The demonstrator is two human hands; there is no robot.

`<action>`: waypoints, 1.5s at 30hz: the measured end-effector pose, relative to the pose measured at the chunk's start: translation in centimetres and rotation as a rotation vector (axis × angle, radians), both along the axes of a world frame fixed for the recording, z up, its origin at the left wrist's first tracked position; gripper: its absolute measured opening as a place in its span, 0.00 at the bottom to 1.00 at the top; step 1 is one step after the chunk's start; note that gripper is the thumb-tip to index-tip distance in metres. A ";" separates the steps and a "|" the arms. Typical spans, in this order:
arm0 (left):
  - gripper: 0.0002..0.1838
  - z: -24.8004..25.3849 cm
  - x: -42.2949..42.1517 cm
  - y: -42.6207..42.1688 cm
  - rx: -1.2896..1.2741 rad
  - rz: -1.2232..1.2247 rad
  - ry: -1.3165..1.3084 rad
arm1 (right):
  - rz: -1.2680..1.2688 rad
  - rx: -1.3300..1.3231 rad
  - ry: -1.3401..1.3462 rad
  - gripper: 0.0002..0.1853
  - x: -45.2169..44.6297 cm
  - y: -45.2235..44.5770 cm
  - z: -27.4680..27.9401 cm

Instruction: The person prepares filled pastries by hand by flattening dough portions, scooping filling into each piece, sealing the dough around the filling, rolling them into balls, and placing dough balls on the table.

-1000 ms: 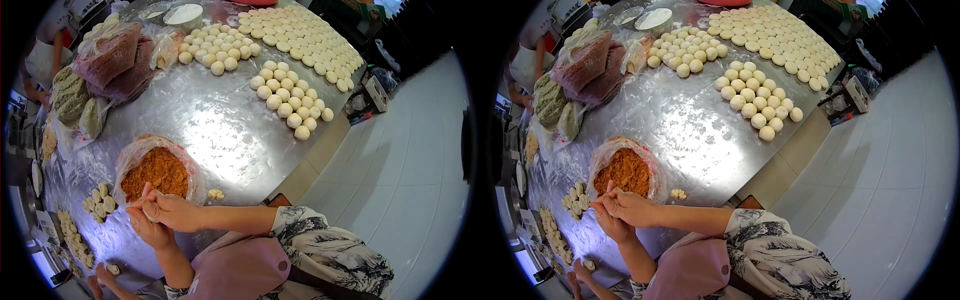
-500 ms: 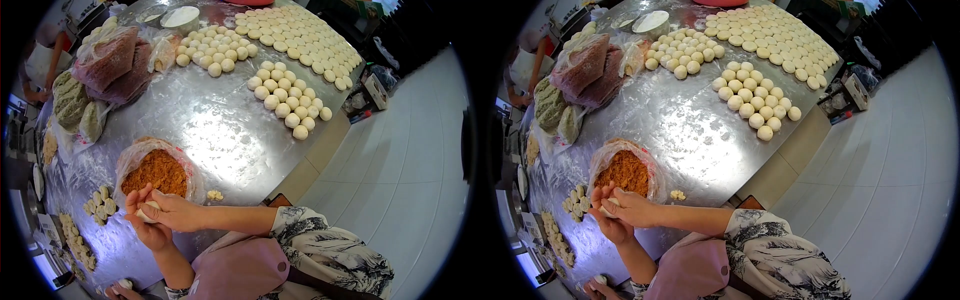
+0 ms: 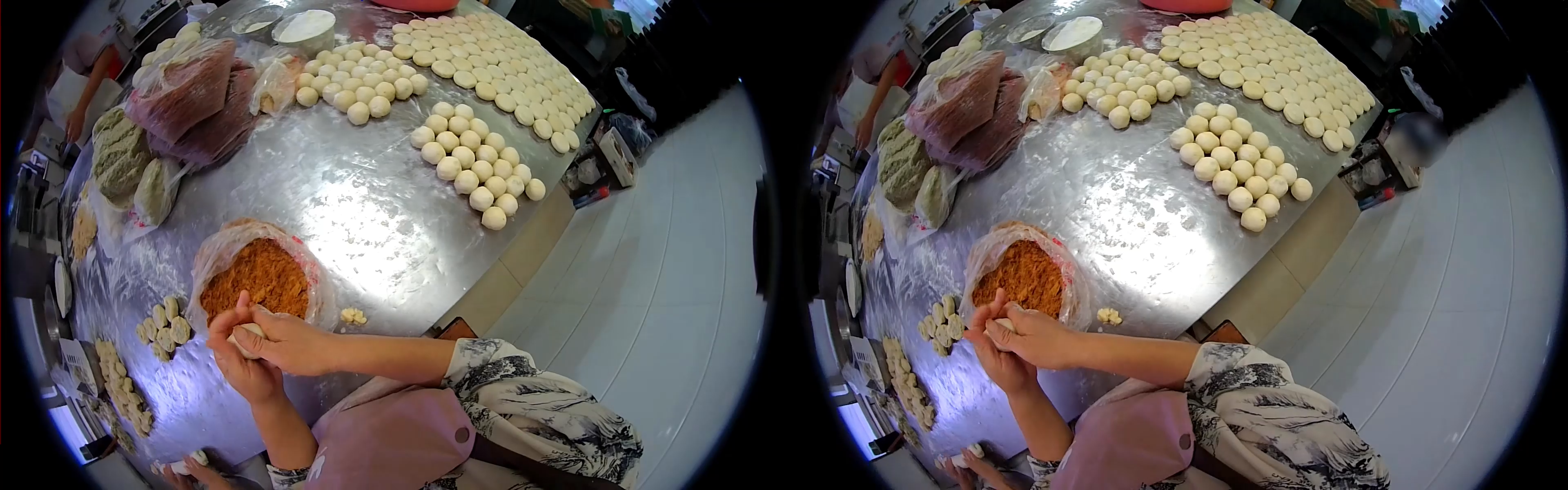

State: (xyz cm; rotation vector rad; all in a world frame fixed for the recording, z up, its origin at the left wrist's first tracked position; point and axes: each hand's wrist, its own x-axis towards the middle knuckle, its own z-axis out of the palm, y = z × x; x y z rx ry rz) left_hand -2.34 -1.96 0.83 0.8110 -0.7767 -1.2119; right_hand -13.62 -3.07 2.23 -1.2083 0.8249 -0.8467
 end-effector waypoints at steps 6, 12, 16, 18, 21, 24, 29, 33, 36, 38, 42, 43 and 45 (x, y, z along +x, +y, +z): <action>0.25 -0.3 -0.3 0.1 -0.045 -0.006 -0.127 | -0.003 0.026 -0.014 0.31 -0.1 0.1 0.2; 0.24 -1.8 1.0 0.2 -0.062 -0.124 -0.210 | 0.036 -0.118 0.102 0.30 -0.2 0.2 -1.5; 0.25 -2.1 1.0 0.2 -0.046 -0.112 -0.135 | 0.063 -0.110 0.089 0.27 -0.1 0.2 -2.0; 0.25 -2.1 0.8 0.1 -0.025 -0.096 -0.117 | 0.051 -0.099 0.072 0.26 0.0 0.1 -2.2; 0.25 -1.9 0.7 0.0 -0.003 -0.095 -0.104 | 0.054 -0.076 0.070 0.25 0.1 -0.2 -2.1; 0.25 -2.1 0.9 -0.1 -0.018 -0.118 -0.100 | 0.016 -0.092 0.031 0.25 0.0 -0.2 -1.8; 0.24 -2.2 0.7 -0.2 0.005 -0.121 -0.099 | 0.036 -0.018 0.104 0.26 -0.2 -0.4 -1.9; 0.23 -2.3 0.7 -0.2 0.024 -0.115 -0.085 | -0.013 -0.037 0.060 0.27 0.1 -0.3 -2.0; 0.23 -2.1 0.6 -0.2 0.034 -0.112 -0.069 | -0.028 -0.044 0.051 0.27 0.2 -0.2 -2.1; 0.23 -2.0 0.6 -0.2 0.045 -0.100 -0.062 | -0.035 -0.047 0.043 0.27 0.1 -0.2 -1.8; 0.24 -1.7 0.5 -0.3 0.052 -0.071 -0.123 | -0.042 -0.060 0.055 0.27 0.3 0.1 -1.9; 0.24 -1.5 0.4 -0.3 0.062 -0.058 -0.142 | -0.038 -0.046 0.060 0.27 0.2 0.1 -1.6; 0.24 -1.6 0.5 -0.2 0.048 -0.068 -0.167 | -0.030 -0.027 0.052 0.26 0.1 0.1 -1.3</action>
